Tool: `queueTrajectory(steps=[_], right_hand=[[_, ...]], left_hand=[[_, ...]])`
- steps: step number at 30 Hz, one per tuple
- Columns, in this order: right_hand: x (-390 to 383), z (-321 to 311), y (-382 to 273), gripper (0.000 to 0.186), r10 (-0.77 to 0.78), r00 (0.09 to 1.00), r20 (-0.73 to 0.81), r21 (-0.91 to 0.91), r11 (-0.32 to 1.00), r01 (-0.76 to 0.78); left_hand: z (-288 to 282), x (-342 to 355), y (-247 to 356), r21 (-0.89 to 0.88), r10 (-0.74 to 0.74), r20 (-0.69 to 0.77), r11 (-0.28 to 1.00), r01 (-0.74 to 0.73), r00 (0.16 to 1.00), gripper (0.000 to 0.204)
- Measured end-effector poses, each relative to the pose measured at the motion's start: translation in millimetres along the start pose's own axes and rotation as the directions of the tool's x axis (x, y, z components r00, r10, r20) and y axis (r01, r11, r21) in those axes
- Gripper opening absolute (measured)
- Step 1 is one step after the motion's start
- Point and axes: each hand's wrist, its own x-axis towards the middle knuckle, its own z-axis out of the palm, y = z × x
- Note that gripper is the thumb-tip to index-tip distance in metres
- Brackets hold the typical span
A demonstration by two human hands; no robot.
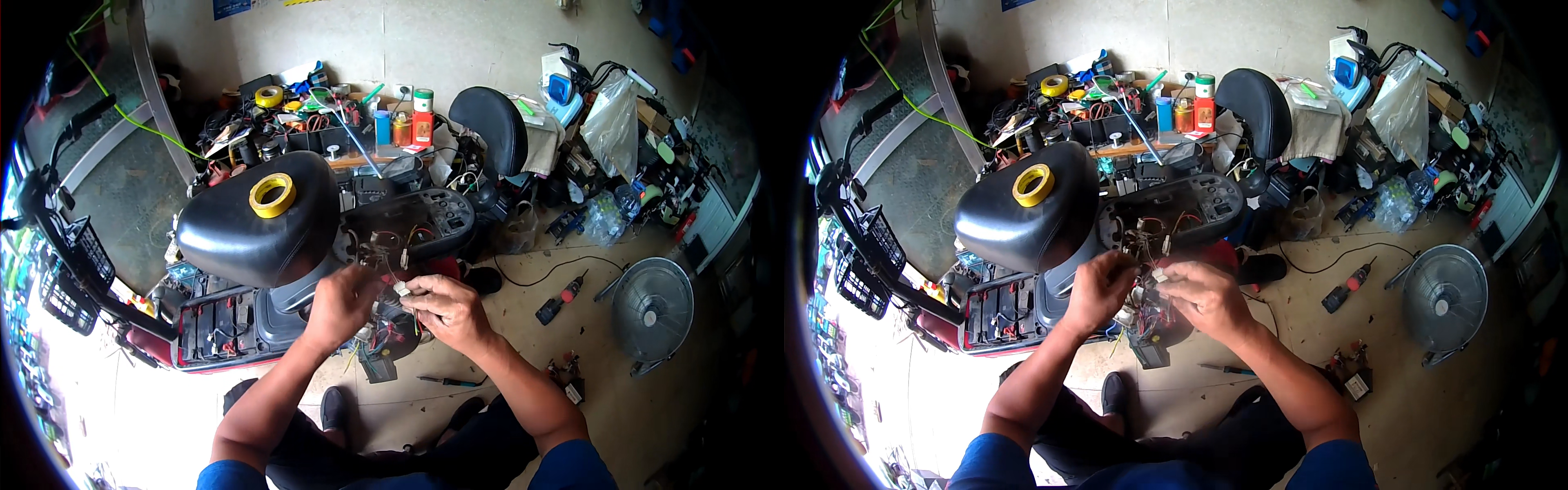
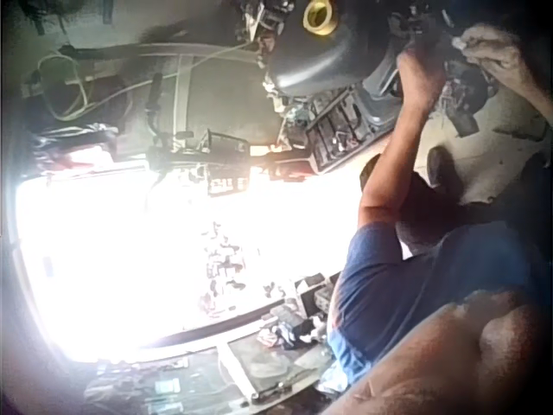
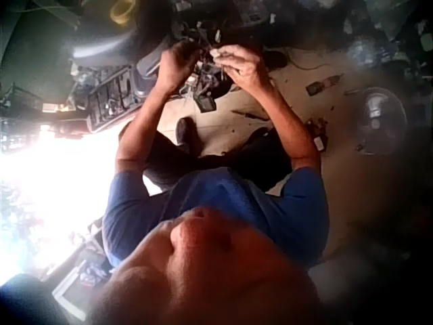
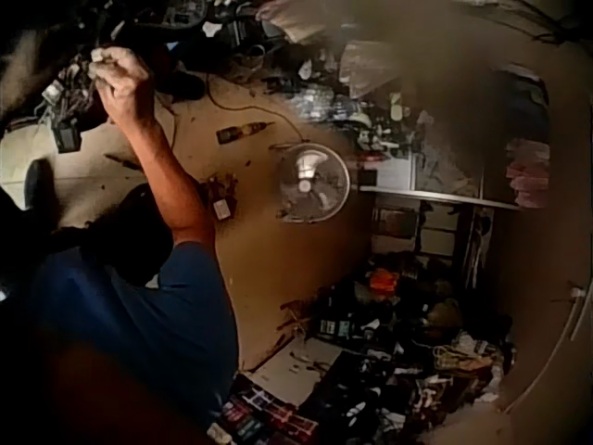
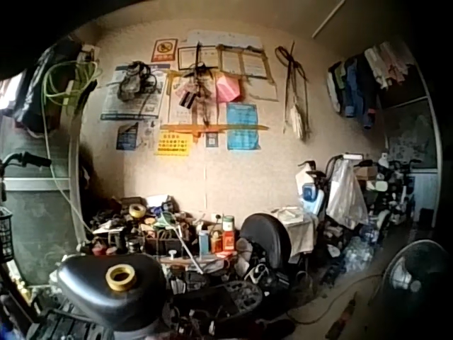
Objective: Repairing the electrical wiring of an electric scooter.
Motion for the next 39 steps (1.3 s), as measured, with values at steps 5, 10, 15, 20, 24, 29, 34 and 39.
queueTrajectory(steps=[5, 10, 15, 20, 24, 29, 34, 39], right_hand=[[0.1, 11.4, -2.8, 0.032, -0.008, 1.0, 0.002, -0.016, 1.0, 0.008], [-6.8, 22.4, 6.1, 0.03, -0.093, 0.993, 0.07, -0.117, 0.988, 0.101], [-8.5, 17.2, 11.7, 0.024, -0.16, 0.968, 0.193, -0.255, 0.945, 0.206], [3.0, 10.6, 20.8, 0.013, 0.079, 0.997, 0.014, 0.029, 0.996, -0.079], [0.1, 17.6, 46.5, 0.025, 0.609, 0.793, 0.029, 0.353, 0.736, -0.578], [16.3, 35.4, 42.2, 0.031, 0.777, 0.531, 0.338, 0.642, 0.222, -0.734], [30.0, 33.3, 51.3, 0.022, 0.806, 0.589, 0.061, 0.638, 0.423, -0.643], [41.1, 36.0, 65.5, 0.031, 0.632, 0.749, -0.197, 0.313, 0.765, -0.563]], left_hand=[[15.6, -11.1, -6.8, -0.668, -0.389, 0.355, 0.53, 0.522, 0.85, 0.033], [22.2, -5.2, -9.0, -0.798, -0.422, 0.422, 0.247, 0.55, 0.802, 0.027], [25.3, -4.4, -10.5, -0.78, -0.381, 0.373, 0.366, 0.508, 0.846, 0.023], [28.8, -3.1, -20.3, -0.703, -0.369, 0.342, 0.51, 0.496, 0.864, 0.024], [36.6, -0.8, -26.1, -0.563, -0.322, 0.368, 0.669, 0.485, 0.872, 0.02], [38.0, -2.5, -29.6, -0.529, -0.29, 0.363, 0.718, 0.452, 0.885, 0.021], [37.4, -3.7, -22.5, -0.59, -0.314, 0.368, 0.648, 0.481, 0.875, 0.022], [25.2, 0.0, -21.4, -0.66, -0.284, 0.44, 0.541, 0.521, 0.852, 0.022]])
